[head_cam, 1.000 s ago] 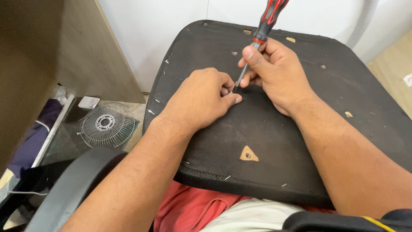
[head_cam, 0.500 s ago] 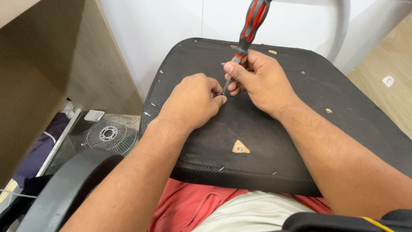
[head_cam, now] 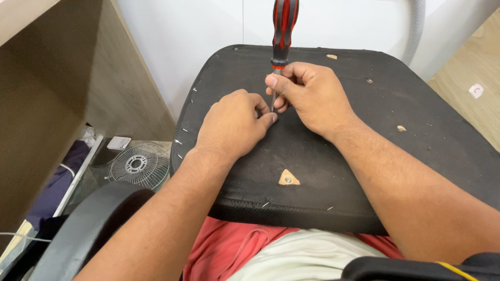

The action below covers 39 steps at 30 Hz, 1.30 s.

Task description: The person uses a screwdriver to remove screws from the underside of an overturned chair seat. They work on several screws in sequence, loosening and removing them from the seat base.

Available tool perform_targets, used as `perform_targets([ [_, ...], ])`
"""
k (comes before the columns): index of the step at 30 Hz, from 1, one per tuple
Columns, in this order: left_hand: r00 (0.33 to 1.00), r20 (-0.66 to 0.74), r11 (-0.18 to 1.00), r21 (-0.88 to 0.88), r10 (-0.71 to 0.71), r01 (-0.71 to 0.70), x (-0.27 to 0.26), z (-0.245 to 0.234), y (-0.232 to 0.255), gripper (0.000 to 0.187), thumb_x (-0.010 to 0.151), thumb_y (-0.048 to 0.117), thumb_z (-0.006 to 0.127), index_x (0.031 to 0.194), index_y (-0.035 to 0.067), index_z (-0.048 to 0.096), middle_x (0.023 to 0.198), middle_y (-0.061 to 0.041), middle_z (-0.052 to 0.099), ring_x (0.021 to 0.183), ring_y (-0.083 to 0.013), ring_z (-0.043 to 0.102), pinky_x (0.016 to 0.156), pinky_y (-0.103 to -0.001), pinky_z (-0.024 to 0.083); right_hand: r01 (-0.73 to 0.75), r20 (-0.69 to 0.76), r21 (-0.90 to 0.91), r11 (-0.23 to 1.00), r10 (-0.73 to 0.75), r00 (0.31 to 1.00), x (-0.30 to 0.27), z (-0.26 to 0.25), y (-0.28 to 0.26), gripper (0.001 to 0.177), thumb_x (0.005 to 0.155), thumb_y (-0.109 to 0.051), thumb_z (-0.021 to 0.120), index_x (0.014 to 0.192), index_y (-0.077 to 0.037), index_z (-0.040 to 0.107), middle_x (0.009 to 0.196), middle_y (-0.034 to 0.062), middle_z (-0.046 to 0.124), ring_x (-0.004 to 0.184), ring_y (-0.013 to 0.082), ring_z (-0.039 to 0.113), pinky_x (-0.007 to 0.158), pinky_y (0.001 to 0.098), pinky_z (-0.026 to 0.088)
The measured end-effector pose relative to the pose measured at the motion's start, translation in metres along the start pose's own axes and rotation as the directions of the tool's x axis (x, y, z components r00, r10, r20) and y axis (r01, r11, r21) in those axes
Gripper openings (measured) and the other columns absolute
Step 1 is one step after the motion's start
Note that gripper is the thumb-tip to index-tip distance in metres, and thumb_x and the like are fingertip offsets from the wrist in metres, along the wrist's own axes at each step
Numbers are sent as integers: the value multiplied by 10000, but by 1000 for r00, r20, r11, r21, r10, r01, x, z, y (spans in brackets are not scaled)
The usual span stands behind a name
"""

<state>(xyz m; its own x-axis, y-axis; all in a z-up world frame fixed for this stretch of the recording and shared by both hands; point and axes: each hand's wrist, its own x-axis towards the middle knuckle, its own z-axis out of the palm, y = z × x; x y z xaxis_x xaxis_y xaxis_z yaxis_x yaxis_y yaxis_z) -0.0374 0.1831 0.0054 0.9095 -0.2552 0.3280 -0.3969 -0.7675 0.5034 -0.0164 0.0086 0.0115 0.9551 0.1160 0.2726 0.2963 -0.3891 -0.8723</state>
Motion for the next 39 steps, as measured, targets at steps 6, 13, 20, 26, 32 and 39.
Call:
perform_targets([
  [6, 981, 144, 992, 17, -130, 129, 3, 2, -5, 204, 896, 340, 703, 930, 143, 744, 987, -86, 726, 967, -304, 714, 872, -450, 552, 19, 59, 48, 999, -22, 998, -2, 5, -2, 258, 1024, -300, 633, 953, -60, 695, 791, -10, 688, 708, 54, 659, 681, 235, 602],
  [13, 995, 75, 997, 45, -60, 56, 4, 1, 1, 193, 885, 290, 707, 887, 100, 742, 942, -89, 725, 916, -301, 717, 822, -454, 556, 30, 52, 34, 999, -32, 998, -1, 3, 2, 304, 1035, -356, 600, 977, -78, 708, 765, -4, 686, 702, 58, 664, 701, 235, 607],
  [20, 988, 121, 995, 20, -97, 95, 3, -3, 3, 210, 876, 328, 720, 922, 124, 743, 952, -80, 732, 946, -291, 718, 839, -455, 554, 25, 56, 39, 999, -27, 998, -3, -1, 4, 294, 1023, -357, 592, 1062, -92, 714, 862, -15, 705, 754, 51, 661, 733, 230, 599],
  [26, 994, 100, 995, 91, -54, 44, 3, 1, 4, 226, 885, 354, 717, 953, 142, 752, 1055, -83, 709, 1005, -311, 692, 877, -476, 536, 51, 61, 39, 998, -53, 997, -5, 0, 2, 295, 1036, -332, 598, 1075, -65, 717, 876, -7, 693, 753, 58, 638, 721, 245, 579],
  [32, 985, 132, 990, 102, -111, 98, 4, -1, 8, 225, 882, 362, 716, 975, 159, 743, 1048, -70, 720, 1014, -300, 702, 890, -465, 546, 10, 64, 29, 1000, -12, 998, -6, -1, -1, 324, 1030, -355, 562, 1147, -84, 696, 889, -11, 690, 767, 61, 647, 731, 248, 595],
  [39, 998, 51, 999, 10, 31, -32, 5, 4, 0, 233, 855, 313, 740, 970, 112, 761, 993, -99, 706, 932, -329, 699, 827, -475, 532, 62, 83, -11, 998, -61, 995, -5, 3, 1, 376, 1045, -382, 543, 1161, -72, 720, 943, 3, 704, 817, 83, 641, 793, 276, 580],
])
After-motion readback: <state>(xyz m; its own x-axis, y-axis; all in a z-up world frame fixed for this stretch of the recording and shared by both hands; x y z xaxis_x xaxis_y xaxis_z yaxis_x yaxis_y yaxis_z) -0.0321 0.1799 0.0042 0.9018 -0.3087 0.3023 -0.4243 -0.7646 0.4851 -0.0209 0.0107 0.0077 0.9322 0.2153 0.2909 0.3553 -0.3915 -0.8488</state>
